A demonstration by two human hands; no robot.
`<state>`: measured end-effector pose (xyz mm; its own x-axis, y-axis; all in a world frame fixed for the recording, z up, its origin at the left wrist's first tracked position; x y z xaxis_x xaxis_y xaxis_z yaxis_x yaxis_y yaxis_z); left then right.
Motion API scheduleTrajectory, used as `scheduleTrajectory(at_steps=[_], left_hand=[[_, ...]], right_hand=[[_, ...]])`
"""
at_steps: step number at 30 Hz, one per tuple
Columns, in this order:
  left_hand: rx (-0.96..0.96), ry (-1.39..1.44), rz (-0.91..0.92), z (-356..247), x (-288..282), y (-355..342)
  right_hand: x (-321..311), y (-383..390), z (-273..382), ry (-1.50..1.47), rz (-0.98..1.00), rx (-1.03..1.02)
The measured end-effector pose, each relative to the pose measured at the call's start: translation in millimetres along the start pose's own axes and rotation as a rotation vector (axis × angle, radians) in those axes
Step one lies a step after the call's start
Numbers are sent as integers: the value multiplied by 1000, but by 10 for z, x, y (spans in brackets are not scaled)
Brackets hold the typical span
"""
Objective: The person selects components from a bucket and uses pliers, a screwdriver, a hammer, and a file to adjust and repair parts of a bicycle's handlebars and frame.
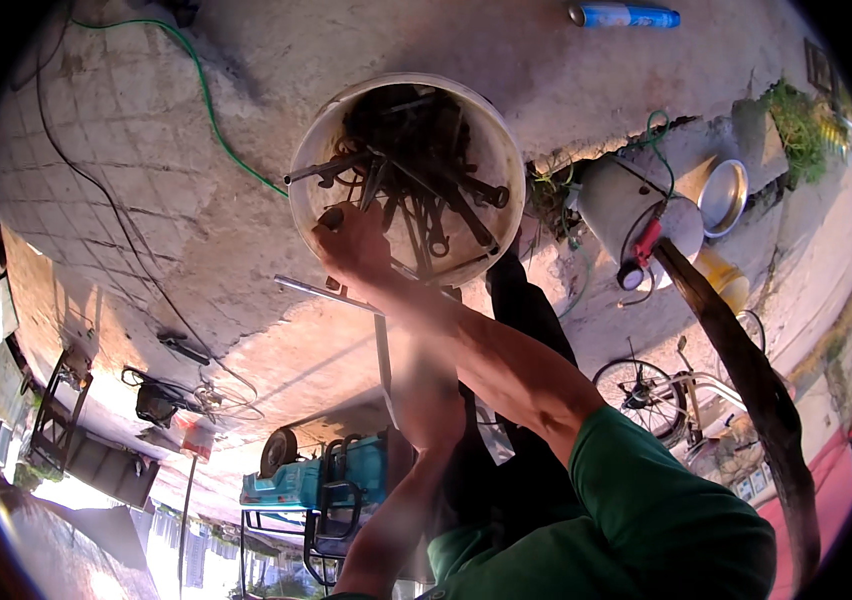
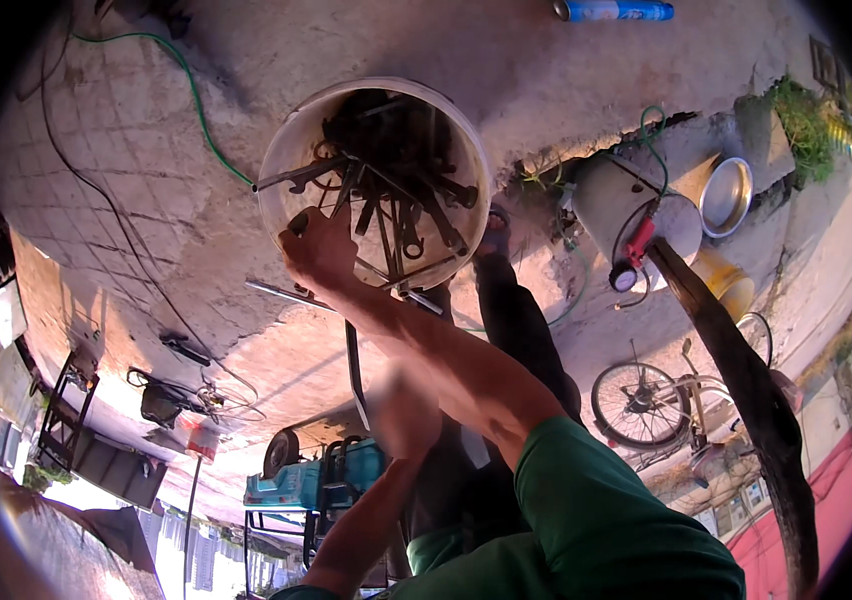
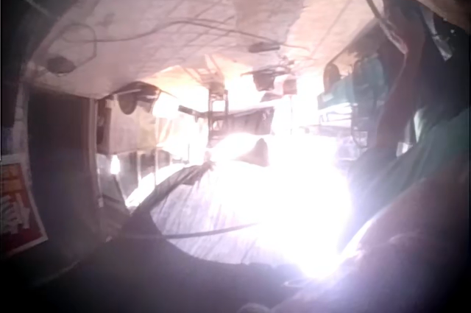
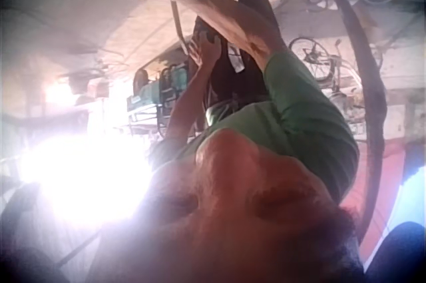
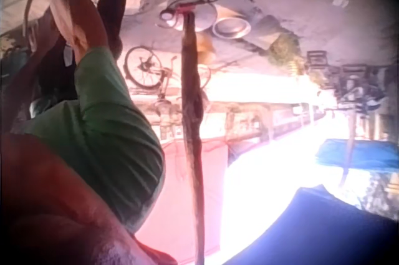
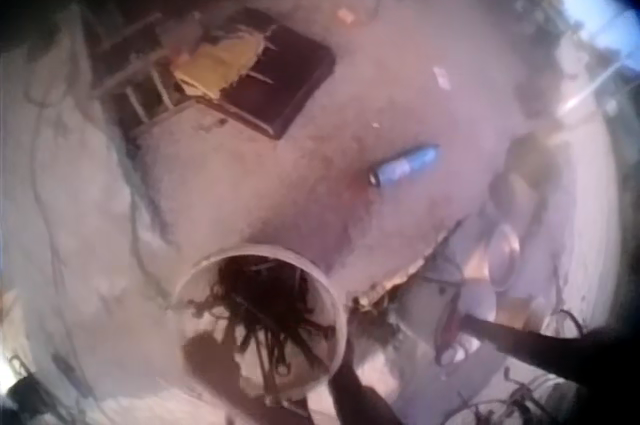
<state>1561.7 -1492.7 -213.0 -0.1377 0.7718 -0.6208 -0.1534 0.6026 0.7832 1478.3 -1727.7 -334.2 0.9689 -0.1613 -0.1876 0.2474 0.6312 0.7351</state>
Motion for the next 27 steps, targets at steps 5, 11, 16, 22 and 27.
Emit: scheduleTrajectory(at_steps=[5, 11, 16, 22, 27], left_hand=[[-224, -80, 238, 427, 459, 47], [-279, -2, 220, 497, 444, 142], [-222, -64, 187, 505, 493, 161], [-275, -4, 183, 536, 448, 197], [-294, -6, 215, 520, 441, 213]], right_hand=[[43, -82, 41, -264, 4, -21], [-453, 344, 64, -351, 47, -166], [-986, 591, -191, -364, 73, -66], [-1226, 748, -121, 17, 36, -435], [-1301, 834, -142, -16, 69, -459]])
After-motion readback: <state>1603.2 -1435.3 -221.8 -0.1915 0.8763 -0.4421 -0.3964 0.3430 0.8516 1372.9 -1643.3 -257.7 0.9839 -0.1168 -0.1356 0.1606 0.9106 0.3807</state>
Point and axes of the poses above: each hand's wrist, its own y-axis away from the middle knuckle, its own x-axis out of the palm, z = x × y, the point moved 8 cm from there along -y, towards the middle knuckle, and after that the axes turned 10 degrees about -x, right-handed, at the moved point
